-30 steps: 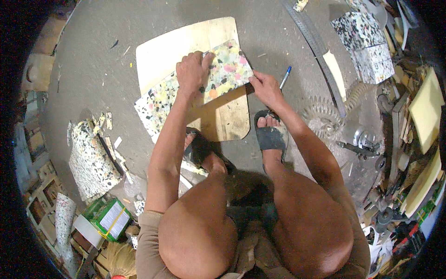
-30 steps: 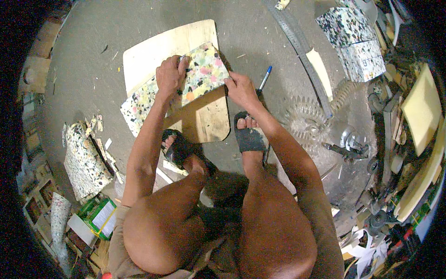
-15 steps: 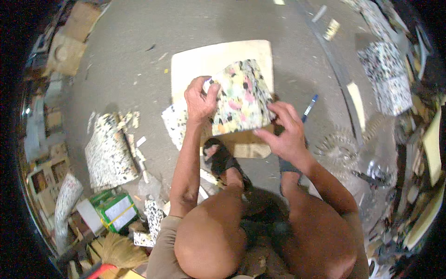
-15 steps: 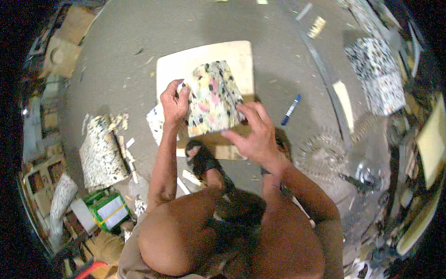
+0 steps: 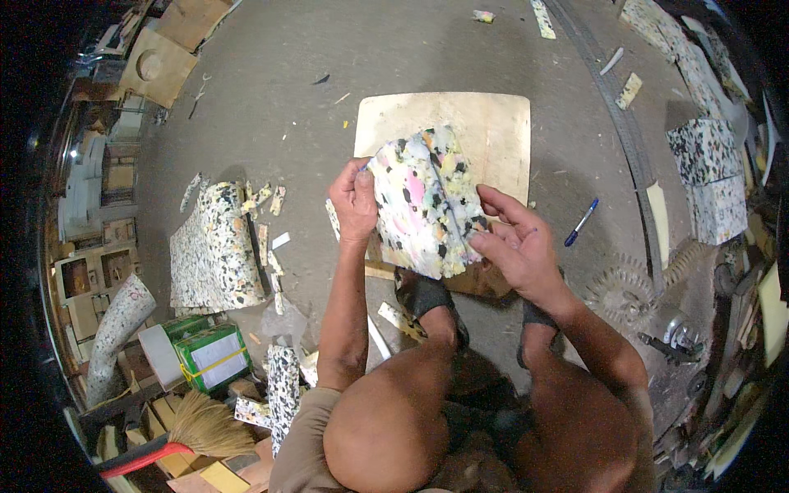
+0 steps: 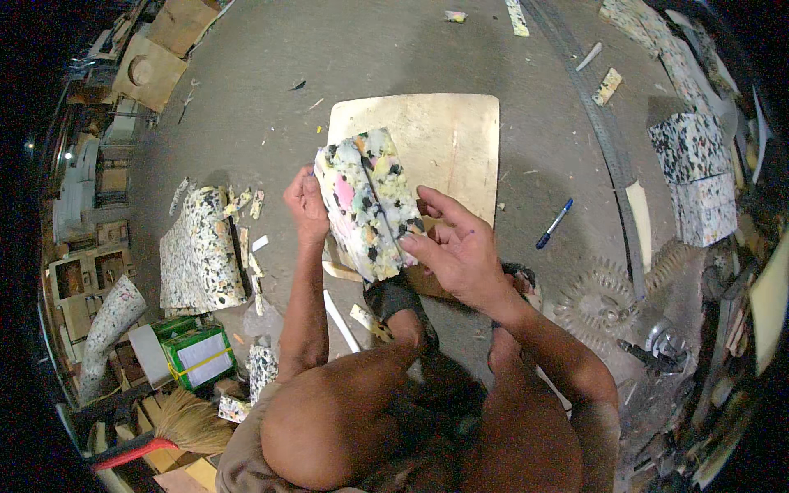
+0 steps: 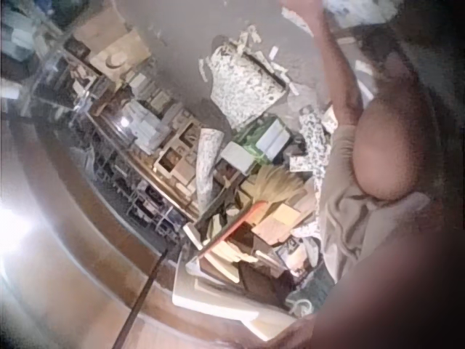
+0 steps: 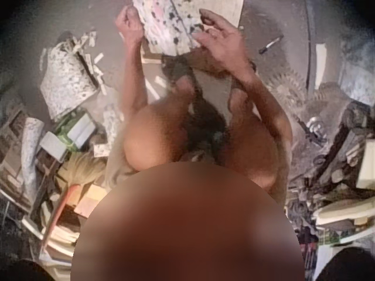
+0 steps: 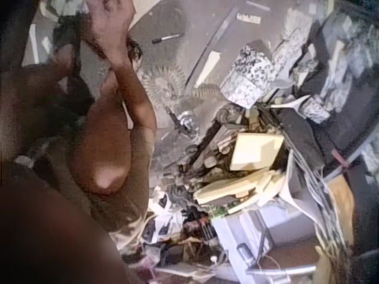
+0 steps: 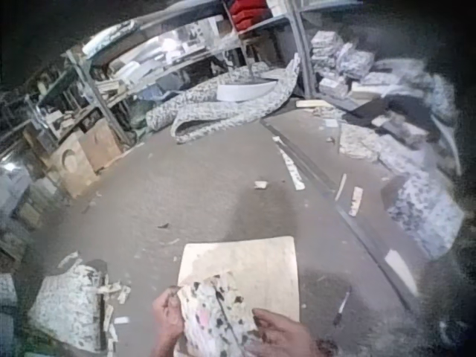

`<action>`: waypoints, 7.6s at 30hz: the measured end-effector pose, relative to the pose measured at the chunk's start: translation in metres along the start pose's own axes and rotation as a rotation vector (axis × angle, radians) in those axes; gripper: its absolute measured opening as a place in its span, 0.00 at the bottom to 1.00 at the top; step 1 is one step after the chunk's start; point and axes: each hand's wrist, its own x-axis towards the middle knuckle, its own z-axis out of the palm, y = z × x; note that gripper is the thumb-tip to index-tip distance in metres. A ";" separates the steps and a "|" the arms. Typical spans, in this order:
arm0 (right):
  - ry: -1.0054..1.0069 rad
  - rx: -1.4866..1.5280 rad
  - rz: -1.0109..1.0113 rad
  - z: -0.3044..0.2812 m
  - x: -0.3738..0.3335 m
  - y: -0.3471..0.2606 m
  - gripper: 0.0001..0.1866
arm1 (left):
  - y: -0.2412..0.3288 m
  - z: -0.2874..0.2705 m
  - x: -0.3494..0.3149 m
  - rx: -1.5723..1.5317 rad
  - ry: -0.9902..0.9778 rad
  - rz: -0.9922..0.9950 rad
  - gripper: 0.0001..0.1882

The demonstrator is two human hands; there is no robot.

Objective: The person measures and marks a speckled composite material, then applies adhesive with a spray gun to its edges. They press two pieces together to form a joint, inspect the bond, and handle additional pieces of the same material.

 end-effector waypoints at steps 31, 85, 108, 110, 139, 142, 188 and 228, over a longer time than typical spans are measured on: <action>0.130 -0.901 -0.095 -0.072 0.023 0.053 0.22 | 0.060 0.047 -0.042 0.714 -0.755 0.012 0.25; 1.543 -1.466 0.091 -0.329 -0.292 0.029 0.34 | 0.013 -0.076 -0.047 -0.848 0.167 -0.415 0.34; -0.160 -0.425 -0.124 0.075 -0.011 -0.050 0.25 | 0.025 -0.041 -0.024 -0.716 0.121 -0.402 0.33; -0.209 -0.449 -0.115 0.085 -0.003 -0.047 0.25 | 0.023 -0.041 -0.026 -0.717 0.137 -0.408 0.33; 0.007 -0.662 -0.079 0.072 0.022 -0.026 0.31 | 0.006 -0.065 -0.051 -0.761 0.159 -0.469 0.34; 0.057 -0.682 0.043 0.057 0.023 -0.032 0.31 | 0.010 -0.075 -0.055 -0.711 0.172 -0.464 0.35; 0.203 -0.783 0.073 -0.041 0.083 -0.023 0.25 | 0.002 -0.118 -0.094 -0.696 0.465 -0.576 0.42; -0.030 -0.700 0.014 0.030 0.009 -0.045 0.23 | 0.009 -0.046 -0.054 -0.853 0.282 -0.261 0.34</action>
